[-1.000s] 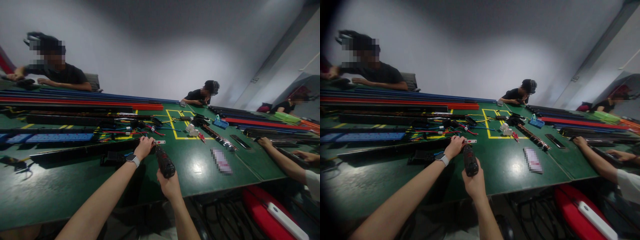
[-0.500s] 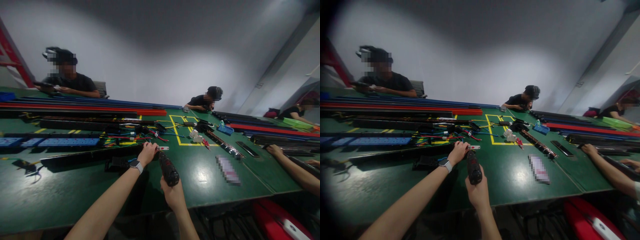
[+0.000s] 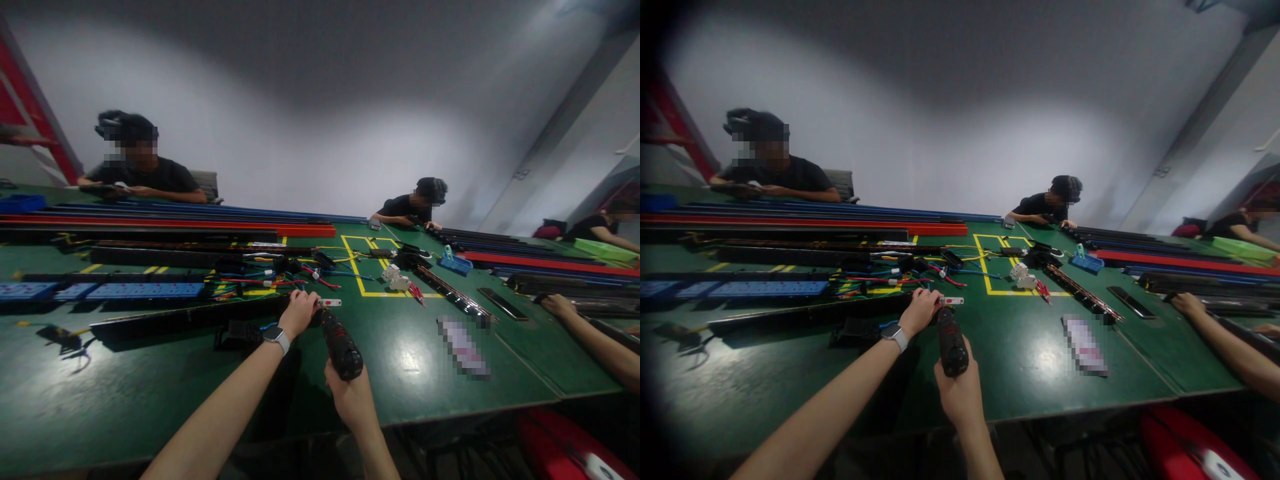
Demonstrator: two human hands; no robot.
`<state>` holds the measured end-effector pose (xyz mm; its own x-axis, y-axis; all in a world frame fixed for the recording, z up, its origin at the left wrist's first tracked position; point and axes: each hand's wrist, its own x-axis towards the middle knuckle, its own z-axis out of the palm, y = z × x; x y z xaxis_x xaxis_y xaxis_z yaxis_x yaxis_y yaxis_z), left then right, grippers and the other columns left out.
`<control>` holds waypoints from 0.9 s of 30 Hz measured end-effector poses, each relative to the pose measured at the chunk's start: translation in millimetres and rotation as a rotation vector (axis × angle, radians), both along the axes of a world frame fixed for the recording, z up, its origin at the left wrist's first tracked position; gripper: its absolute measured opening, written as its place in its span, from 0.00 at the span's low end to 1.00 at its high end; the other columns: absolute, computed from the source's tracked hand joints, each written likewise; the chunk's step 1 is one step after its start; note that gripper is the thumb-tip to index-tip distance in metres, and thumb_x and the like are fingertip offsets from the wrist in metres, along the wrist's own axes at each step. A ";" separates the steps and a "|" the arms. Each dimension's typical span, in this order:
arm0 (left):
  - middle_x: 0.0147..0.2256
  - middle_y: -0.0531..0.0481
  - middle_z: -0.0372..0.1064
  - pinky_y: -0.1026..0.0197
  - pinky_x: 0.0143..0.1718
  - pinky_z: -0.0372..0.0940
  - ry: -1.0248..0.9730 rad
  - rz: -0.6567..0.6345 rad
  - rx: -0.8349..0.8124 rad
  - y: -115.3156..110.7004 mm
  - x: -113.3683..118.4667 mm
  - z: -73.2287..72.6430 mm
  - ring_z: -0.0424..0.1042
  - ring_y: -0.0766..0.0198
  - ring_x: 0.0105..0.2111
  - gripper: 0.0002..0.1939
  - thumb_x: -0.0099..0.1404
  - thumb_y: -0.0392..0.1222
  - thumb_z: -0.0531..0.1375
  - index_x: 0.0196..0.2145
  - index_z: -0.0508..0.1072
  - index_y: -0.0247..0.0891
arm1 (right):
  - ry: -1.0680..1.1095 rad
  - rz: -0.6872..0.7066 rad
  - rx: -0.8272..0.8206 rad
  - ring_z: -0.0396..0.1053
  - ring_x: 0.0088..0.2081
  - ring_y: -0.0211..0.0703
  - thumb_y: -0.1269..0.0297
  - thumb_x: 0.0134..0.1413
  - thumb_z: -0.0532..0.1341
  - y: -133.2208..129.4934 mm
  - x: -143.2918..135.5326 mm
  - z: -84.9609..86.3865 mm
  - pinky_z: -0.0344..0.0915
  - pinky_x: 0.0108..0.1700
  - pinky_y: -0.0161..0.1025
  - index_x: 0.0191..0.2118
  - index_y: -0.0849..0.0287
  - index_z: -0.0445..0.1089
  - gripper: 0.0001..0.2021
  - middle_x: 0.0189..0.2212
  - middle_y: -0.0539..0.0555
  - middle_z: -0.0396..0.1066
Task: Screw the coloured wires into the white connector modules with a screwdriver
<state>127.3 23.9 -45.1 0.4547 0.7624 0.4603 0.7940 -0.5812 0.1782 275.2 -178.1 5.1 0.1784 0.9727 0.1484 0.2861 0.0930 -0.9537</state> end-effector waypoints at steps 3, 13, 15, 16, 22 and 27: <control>0.41 0.45 0.72 0.45 0.58 0.52 0.001 -0.001 -0.002 0.2 0.0 -0.3 0.68 0.54 0.46 0.13 0.76 0.46 0.49 0.50 0.70 0.42 | -0.002 0.016 -0.014 0.73 0.26 0.47 0.59 0.53 0.63 -0.2 -0.3 -1.6 0.68 0.29 0.38 0.42 0.60 0.75 0.13 0.22 0.52 0.73; 0.40 0.45 0.71 0.45 0.58 0.53 -0.008 0.000 0.001 0.6 -1.0 -1.5 0.68 0.54 0.46 0.13 0.76 0.47 0.50 0.50 0.70 0.42 | -0.012 0.003 0.016 0.73 0.25 0.47 0.59 0.52 0.64 -0.1 0.1 -1.1 0.68 0.28 0.38 0.43 0.60 0.76 0.14 0.22 0.51 0.72; 0.40 0.45 0.71 0.45 0.58 0.53 -0.012 0.002 0.001 1.3 -0.9 -2.4 0.68 0.54 0.46 0.13 0.76 0.47 0.50 0.50 0.70 0.42 | -0.013 0.003 0.006 0.72 0.25 0.47 0.59 0.53 0.64 0.1 -0.3 -0.6 0.68 0.28 0.38 0.43 0.60 0.75 0.14 0.21 0.51 0.72; 0.40 0.45 0.71 0.45 0.58 0.53 -0.015 0.003 -0.001 1.8 -0.7 -2.9 0.68 0.54 0.46 0.13 0.76 0.47 0.50 0.50 0.70 0.42 | -0.012 0.003 0.004 0.72 0.25 0.47 0.59 0.53 0.64 0.1 -0.5 -0.3 0.68 0.28 0.38 0.43 0.60 0.75 0.14 0.21 0.51 0.72; 0.39 0.46 0.71 0.45 0.59 0.52 -0.038 0.001 -0.025 4.7 -0.2 -5.1 0.69 0.54 0.45 0.12 0.75 0.47 0.51 0.47 0.71 0.43 | -0.008 -0.006 0.008 0.73 0.26 0.48 0.59 0.52 0.64 -0.7 -1.0 2.1 0.68 0.28 0.38 0.43 0.60 0.76 0.15 0.22 0.52 0.73; 0.38 0.46 0.71 0.45 0.59 0.52 -0.034 0.008 -0.014 4.6 -0.8 -5.8 0.69 0.54 0.44 0.13 0.75 0.47 0.51 0.48 0.71 0.42 | -0.022 0.002 -0.027 0.72 0.25 0.47 0.58 0.54 0.63 -1.2 -1.3 1.1 0.68 0.28 0.38 0.44 0.61 0.76 0.15 0.21 0.51 0.72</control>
<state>126.6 28.5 -50.9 0.4333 0.7722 0.4647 0.7918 -0.5725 0.2129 273.9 -179.2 6.2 0.1737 0.9767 0.1262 0.3065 0.0682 -0.9494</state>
